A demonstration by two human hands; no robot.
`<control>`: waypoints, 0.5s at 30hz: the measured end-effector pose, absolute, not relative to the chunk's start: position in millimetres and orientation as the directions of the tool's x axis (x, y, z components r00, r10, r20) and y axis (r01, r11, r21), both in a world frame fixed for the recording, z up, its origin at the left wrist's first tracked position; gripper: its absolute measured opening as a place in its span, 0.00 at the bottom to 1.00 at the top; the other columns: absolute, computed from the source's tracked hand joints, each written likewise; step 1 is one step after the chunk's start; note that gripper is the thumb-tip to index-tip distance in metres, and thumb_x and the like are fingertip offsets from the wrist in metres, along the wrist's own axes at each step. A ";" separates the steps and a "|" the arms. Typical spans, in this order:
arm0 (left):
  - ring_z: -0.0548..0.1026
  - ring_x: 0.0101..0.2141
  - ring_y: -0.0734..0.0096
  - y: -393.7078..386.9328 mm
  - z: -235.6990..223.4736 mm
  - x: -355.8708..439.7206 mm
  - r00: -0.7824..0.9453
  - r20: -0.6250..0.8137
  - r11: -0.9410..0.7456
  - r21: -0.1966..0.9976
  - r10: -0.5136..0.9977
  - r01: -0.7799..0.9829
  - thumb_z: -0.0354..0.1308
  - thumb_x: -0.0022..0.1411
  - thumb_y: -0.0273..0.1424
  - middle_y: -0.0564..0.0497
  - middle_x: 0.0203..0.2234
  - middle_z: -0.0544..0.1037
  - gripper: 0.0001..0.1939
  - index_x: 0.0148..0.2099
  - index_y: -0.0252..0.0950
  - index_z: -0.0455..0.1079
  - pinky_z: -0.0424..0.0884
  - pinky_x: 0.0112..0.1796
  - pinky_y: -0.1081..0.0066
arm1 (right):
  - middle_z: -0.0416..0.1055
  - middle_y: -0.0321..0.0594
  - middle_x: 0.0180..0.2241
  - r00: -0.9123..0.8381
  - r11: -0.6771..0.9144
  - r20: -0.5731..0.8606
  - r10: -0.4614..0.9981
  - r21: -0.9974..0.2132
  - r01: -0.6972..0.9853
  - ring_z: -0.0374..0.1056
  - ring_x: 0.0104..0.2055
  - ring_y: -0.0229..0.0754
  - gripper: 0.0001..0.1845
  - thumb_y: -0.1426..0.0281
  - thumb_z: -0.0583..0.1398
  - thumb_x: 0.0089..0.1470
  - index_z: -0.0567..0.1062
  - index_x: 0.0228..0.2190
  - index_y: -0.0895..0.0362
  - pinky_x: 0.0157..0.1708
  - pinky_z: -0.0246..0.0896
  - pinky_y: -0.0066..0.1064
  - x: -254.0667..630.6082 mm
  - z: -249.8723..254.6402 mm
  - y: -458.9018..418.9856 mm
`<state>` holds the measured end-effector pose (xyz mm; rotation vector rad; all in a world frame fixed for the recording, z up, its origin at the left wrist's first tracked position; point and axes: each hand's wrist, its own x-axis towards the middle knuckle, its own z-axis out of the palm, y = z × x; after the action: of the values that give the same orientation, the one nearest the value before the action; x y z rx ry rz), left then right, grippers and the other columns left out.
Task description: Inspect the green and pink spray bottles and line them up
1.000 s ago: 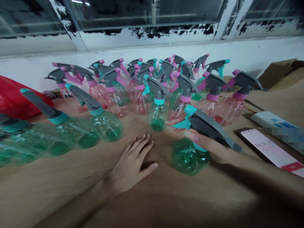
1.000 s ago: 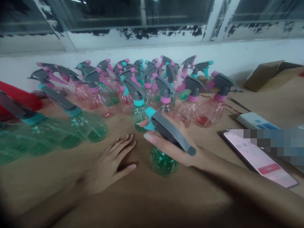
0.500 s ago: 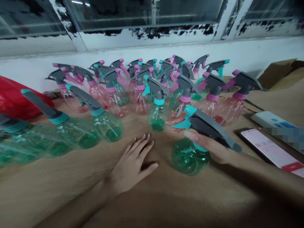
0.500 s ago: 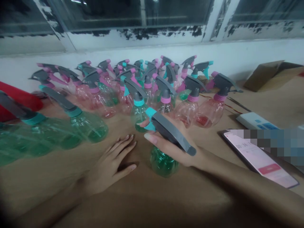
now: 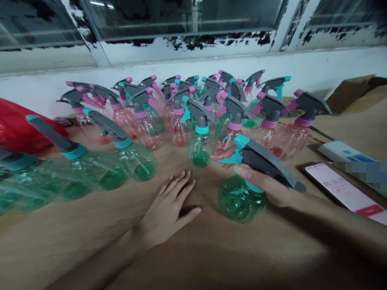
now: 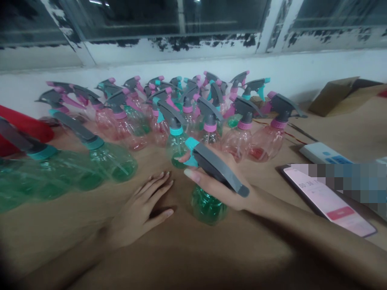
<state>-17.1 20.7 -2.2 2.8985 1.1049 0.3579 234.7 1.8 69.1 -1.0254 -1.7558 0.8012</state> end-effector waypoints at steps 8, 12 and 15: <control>0.52 0.63 0.57 19.9 -1.4 -16.4 0.722 0.185 -0.744 0.093 0.666 0.662 0.49 0.67 0.47 0.42 0.63 0.56 0.31 0.64 0.33 0.55 0.51 0.60 0.55 | 0.69 0.34 0.24 -0.173 0.435 0.399 0.900 -0.844 0.315 0.68 0.30 0.42 0.10 0.58 0.58 0.55 0.74 0.29 0.50 0.33 0.62 0.35 241.6 60.5 2.9; 0.51 0.63 0.58 19.9 -2.2 -16.7 0.715 0.170 -0.732 0.077 0.678 0.677 0.48 0.67 0.47 0.42 0.64 0.55 0.31 0.64 0.32 0.55 0.50 0.60 0.56 | 0.75 0.37 0.31 -0.203 0.326 0.284 0.937 -0.921 0.215 0.71 0.39 0.46 0.15 0.56 0.56 0.57 0.76 0.39 0.50 0.40 0.65 0.37 246.5 49.5 0.7; 0.51 0.63 0.58 21.0 -3.4 -17.1 0.715 0.170 -0.732 0.077 0.679 0.677 0.48 0.67 0.48 0.42 0.63 0.56 0.31 0.64 0.32 0.55 0.50 0.60 0.56 | 0.76 0.38 0.29 -0.174 0.313 0.275 0.945 -0.918 0.246 0.72 0.39 0.46 0.18 0.53 0.57 0.54 0.78 0.36 0.52 0.39 0.67 0.36 250.7 42.7 -0.2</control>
<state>-17.1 21.0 -3.4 2.9004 1.1466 0.2931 250.7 -0.2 42.7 -1.1001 -1.6379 0.9325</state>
